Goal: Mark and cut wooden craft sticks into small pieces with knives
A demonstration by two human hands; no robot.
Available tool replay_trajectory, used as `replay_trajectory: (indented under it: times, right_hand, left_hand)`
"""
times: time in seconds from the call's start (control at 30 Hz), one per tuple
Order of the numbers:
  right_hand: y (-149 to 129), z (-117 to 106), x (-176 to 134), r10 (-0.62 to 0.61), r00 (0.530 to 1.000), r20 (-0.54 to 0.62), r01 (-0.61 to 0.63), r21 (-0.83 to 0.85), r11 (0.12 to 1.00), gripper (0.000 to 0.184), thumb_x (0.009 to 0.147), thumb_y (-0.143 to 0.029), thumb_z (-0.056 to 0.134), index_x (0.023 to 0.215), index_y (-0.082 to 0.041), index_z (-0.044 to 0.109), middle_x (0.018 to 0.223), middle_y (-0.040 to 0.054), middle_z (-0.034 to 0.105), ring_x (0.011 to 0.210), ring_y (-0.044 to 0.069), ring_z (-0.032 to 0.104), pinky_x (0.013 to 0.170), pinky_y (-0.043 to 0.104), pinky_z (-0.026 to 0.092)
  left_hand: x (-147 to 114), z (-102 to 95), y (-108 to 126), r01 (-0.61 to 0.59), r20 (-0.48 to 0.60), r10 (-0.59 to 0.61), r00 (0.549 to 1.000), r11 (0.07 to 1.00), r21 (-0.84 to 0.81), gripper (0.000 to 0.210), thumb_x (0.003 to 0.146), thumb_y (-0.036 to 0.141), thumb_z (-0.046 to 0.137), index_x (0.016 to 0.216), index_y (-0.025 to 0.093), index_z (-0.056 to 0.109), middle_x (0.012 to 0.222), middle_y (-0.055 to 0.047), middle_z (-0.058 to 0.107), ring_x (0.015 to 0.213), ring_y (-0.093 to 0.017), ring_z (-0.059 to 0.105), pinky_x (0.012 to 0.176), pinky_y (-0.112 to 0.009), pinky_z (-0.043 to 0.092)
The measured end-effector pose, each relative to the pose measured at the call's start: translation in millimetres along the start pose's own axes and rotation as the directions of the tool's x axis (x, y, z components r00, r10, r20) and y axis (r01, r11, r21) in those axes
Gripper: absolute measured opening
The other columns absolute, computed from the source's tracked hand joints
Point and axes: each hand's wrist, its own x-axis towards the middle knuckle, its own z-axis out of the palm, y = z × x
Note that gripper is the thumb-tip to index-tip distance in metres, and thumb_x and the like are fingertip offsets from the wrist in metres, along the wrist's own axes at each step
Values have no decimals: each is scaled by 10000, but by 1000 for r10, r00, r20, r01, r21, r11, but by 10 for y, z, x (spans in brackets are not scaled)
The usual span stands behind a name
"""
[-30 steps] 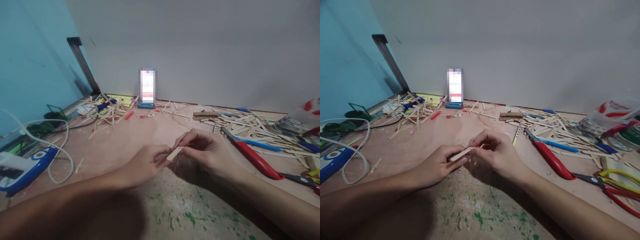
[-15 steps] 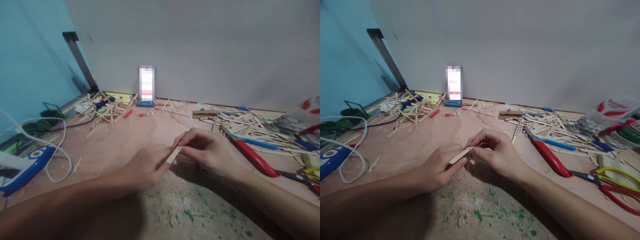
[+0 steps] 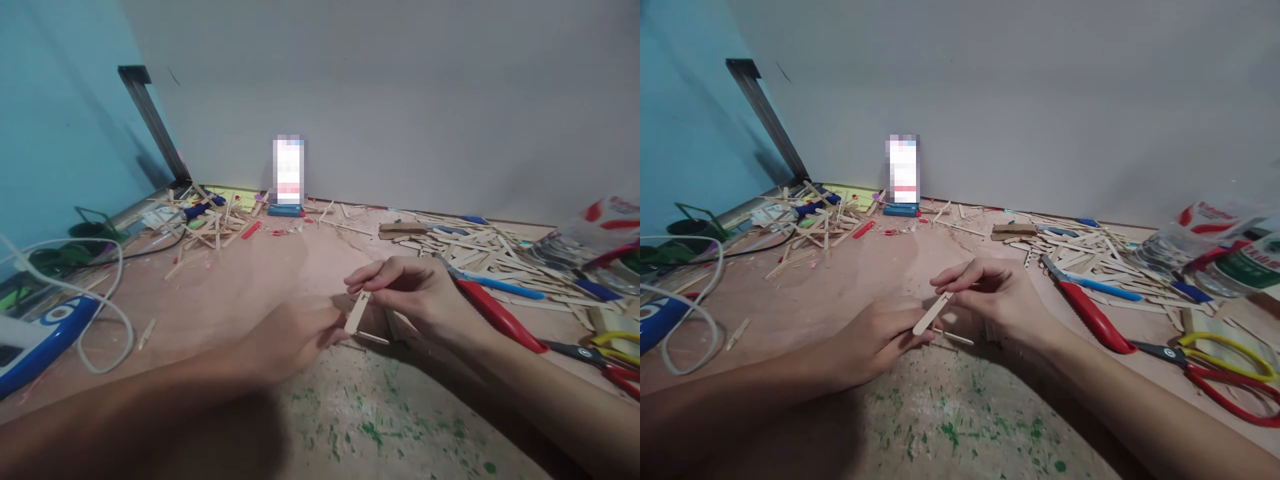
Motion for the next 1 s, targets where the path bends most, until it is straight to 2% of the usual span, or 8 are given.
replay_trajectory:
  times: [0.1, 0.2, 0.43, 0.6, 0.87, 1.0]
  right_hand:
    - [-64, 11, -31, 6, 997, 80, -2, -51, 999, 111, 844, -231, 886, 760, -255, 817, 991, 54, 864, 909, 219, 842, 804, 348, 708]
    - [-133, 47, -67, 26, 992, 126, -15, -89, 996, 118, 884, -233, 860, 779, -268, 819, 1026, 54, 864, 915, 231, 846, 789, 362, 718]
    - [-84, 73, -95, -2, 995, 100, 11, -84, 996, 150, 913, -207, 823, 776, -263, 800, 1038, 33, 864, 927, 203, 846, 795, 326, 715]
    - [-57, 65, -91, -52, 994, 95, 58, -65, 996, 172, 911, -152, 804, 779, -262, 795, 1040, 24, 867, 925, 188, 847, 793, 297, 709]
    - [-7, 82, -102, -121, 980, 157, 138, -99, 986, 211, 923, -89, 736, 805, -251, 800, 1082, 45, 865, 981, 193, 842, 847, 316, 698]
    - [54, 58, -98, -82, 980, 180, 103, -116, 988, 199, 932, -92, 720, 820, -236, 799, 1102, 60, 863, 980, 189, 839, 828, 304, 688]
  left_hand:
    - [-9, 1, 4, -29, 17, 29, 999, 1000, 4, 208, 1062, 186, 502, 1035, 179, 708, 1028, -88, 776, 941, -209, 706, 858, -302, 520]
    - [-13, 4, -6, -52, 14, 52, 999, 999, 7, 213, 1064, 182, 502, 1063, 186, 714, 1056, -91, 784, 966, -212, 721, 872, -306, 532]
    - [-13, 6, -19, -83, -14, 83, 996, 997, 7, 226, 1084, 203, 512, 1130, 194, 733, 1090, -95, 790, 988, -216, 730, 875, -305, 547]
    - [-7, -10, -2, -88, -24, 88, 996, 996, 3, 236, 1069, 164, 517, 1123, 196, 745, 990, -69, 778, 908, -200, 723, 843, -286, 550]
    - [-1, -18, -9, -74, -25, 73, 997, 997, -35, 277, 1095, 197, 501, 1212, 181, 752, 1167, -108, 798, 1085, -218, 734, 961, -299, 551]
    - [3, -17, 3, -46, -29, 45, 999, 998, -51, 273, 1087, 201, 498, 1151, 192, 764, 1072, -84, 795, 963, -198, 718, 871, -284, 546]
